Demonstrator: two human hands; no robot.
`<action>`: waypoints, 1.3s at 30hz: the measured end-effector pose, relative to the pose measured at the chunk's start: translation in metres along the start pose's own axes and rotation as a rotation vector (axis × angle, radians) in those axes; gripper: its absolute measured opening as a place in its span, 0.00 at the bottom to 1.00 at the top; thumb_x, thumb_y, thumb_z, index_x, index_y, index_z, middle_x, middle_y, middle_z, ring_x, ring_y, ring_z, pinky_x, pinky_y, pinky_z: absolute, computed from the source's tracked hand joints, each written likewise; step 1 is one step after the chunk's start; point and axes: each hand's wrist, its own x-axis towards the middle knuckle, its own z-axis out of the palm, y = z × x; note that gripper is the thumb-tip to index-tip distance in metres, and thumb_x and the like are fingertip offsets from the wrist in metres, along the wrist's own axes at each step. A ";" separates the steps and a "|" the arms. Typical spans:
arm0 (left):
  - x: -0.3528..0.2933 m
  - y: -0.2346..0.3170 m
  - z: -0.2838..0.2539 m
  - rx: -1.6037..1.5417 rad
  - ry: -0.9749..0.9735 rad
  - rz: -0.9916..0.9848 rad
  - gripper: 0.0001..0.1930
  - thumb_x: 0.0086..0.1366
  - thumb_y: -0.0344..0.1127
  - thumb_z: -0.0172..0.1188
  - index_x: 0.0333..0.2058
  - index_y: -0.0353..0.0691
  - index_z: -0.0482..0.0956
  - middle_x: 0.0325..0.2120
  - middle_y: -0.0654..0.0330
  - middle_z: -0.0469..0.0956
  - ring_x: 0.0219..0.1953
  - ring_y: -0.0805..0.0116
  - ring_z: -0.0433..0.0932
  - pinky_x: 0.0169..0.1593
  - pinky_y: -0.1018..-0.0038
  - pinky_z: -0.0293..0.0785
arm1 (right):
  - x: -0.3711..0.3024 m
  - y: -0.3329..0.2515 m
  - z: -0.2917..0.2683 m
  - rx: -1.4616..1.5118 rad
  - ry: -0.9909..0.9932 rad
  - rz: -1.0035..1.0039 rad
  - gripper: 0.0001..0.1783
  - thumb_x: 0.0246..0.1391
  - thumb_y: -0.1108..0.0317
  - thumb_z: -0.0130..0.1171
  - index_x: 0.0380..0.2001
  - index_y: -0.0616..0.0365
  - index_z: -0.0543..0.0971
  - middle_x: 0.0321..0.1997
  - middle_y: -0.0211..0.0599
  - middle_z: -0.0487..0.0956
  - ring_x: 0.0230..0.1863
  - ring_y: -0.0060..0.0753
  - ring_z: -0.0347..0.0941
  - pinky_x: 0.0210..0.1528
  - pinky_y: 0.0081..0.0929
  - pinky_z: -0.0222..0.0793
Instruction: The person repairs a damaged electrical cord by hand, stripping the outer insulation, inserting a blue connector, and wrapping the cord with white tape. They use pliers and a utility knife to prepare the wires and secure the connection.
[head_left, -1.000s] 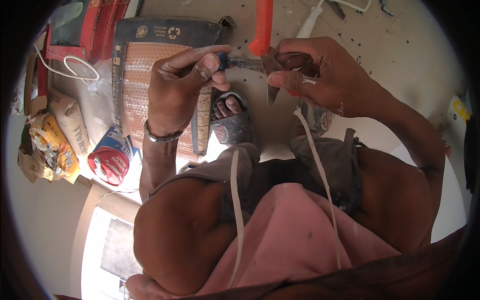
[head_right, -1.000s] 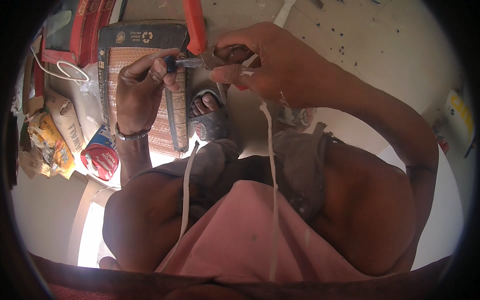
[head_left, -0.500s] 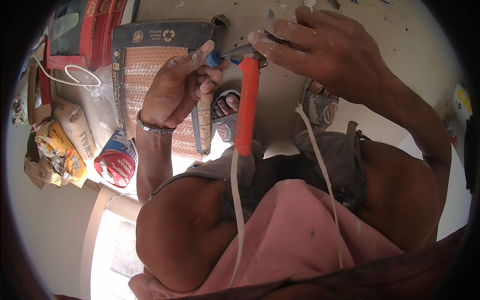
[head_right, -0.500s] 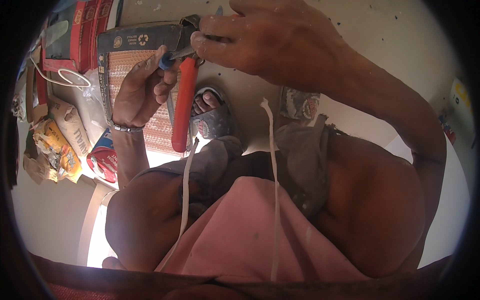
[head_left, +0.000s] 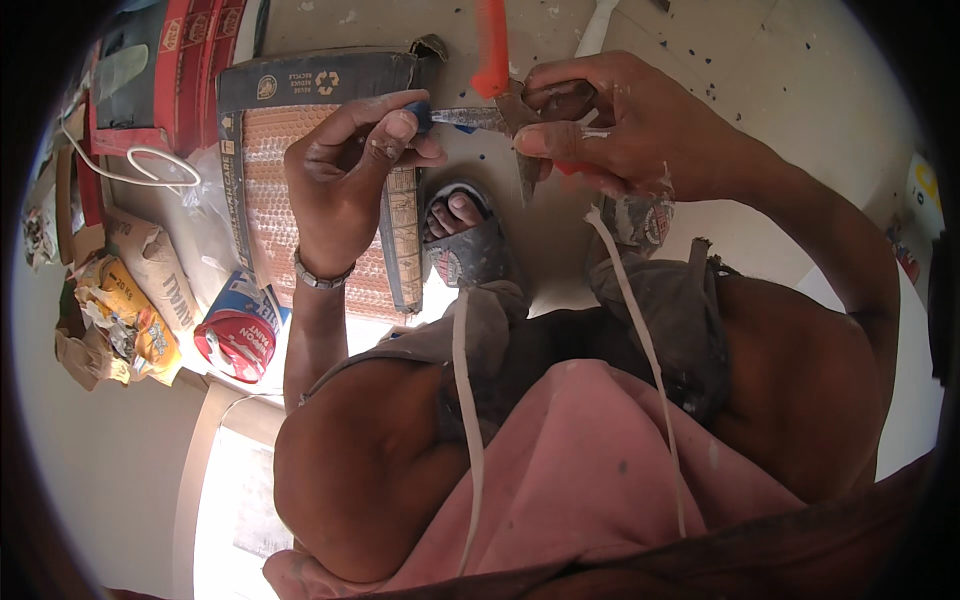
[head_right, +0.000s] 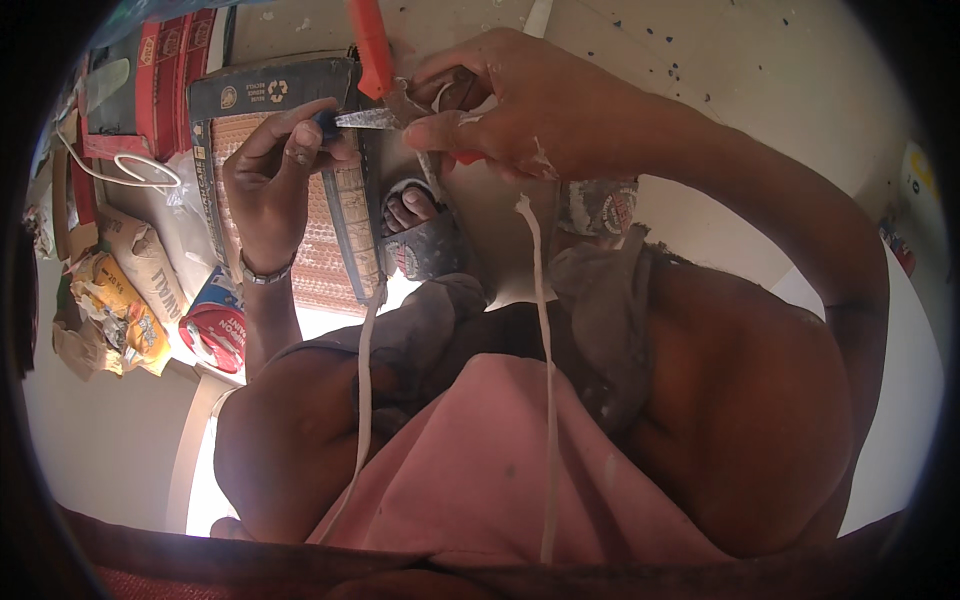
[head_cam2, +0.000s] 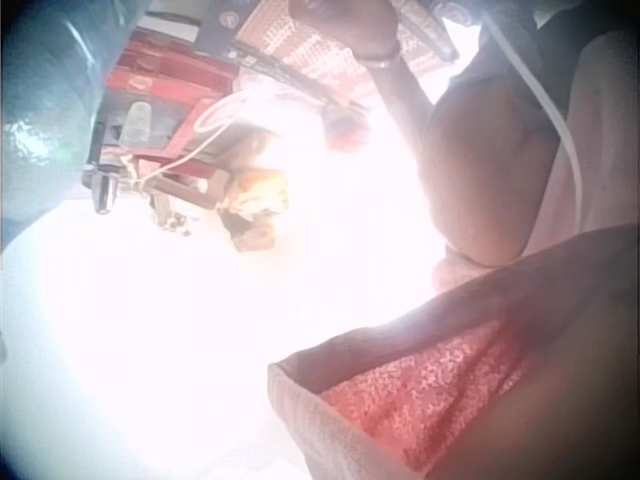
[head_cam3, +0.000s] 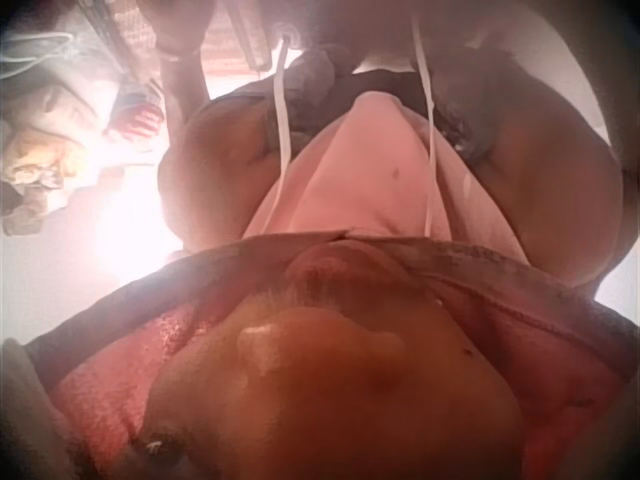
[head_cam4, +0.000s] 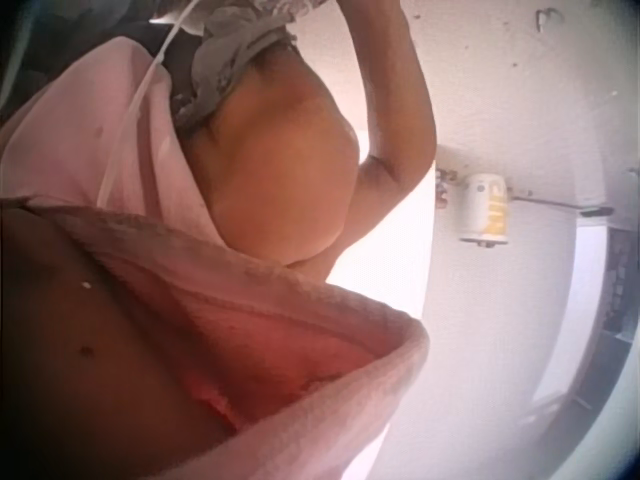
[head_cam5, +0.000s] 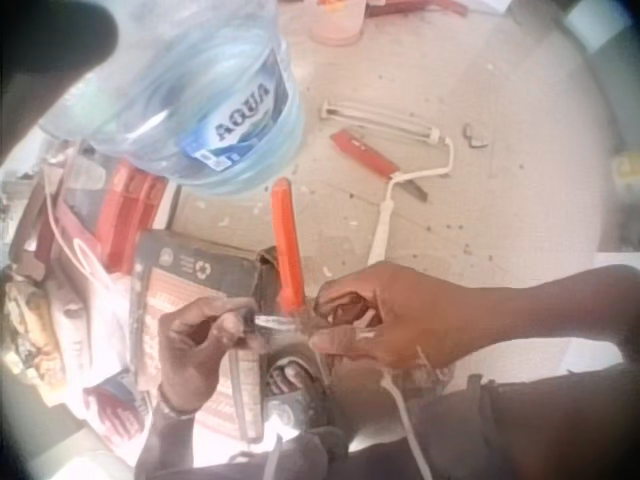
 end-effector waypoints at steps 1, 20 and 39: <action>0.000 0.000 -0.003 -0.091 -0.011 -0.137 0.14 0.72 0.32 0.57 0.49 0.26 0.78 0.40 0.50 0.83 0.34 0.68 0.85 0.43 0.71 0.86 | 0.003 0.007 -0.003 -0.274 0.070 -0.255 0.14 0.62 0.67 0.61 0.49 0.62 0.78 0.34 0.36 0.81 0.21 0.26 0.75 0.22 0.26 0.70; -0.018 0.015 -0.001 -0.237 0.004 -0.151 0.13 0.69 0.28 0.61 0.48 0.25 0.79 0.35 0.48 0.84 0.33 0.65 0.85 0.40 0.73 0.84 | -0.010 0.008 0.013 0.316 -0.117 0.033 0.22 0.63 0.59 0.63 0.50 0.66 0.74 0.35 0.41 0.81 0.20 0.22 0.73 0.21 0.24 0.70; -0.011 0.027 0.005 -0.313 0.019 -0.276 0.13 0.70 0.32 0.61 0.46 0.26 0.80 0.32 0.50 0.84 0.28 0.70 0.82 0.34 0.74 0.83 | -0.015 0.002 0.000 -0.435 0.141 -0.440 0.15 0.59 0.73 0.64 0.47 0.63 0.75 0.31 0.39 0.80 0.26 0.30 0.76 0.30 0.24 0.72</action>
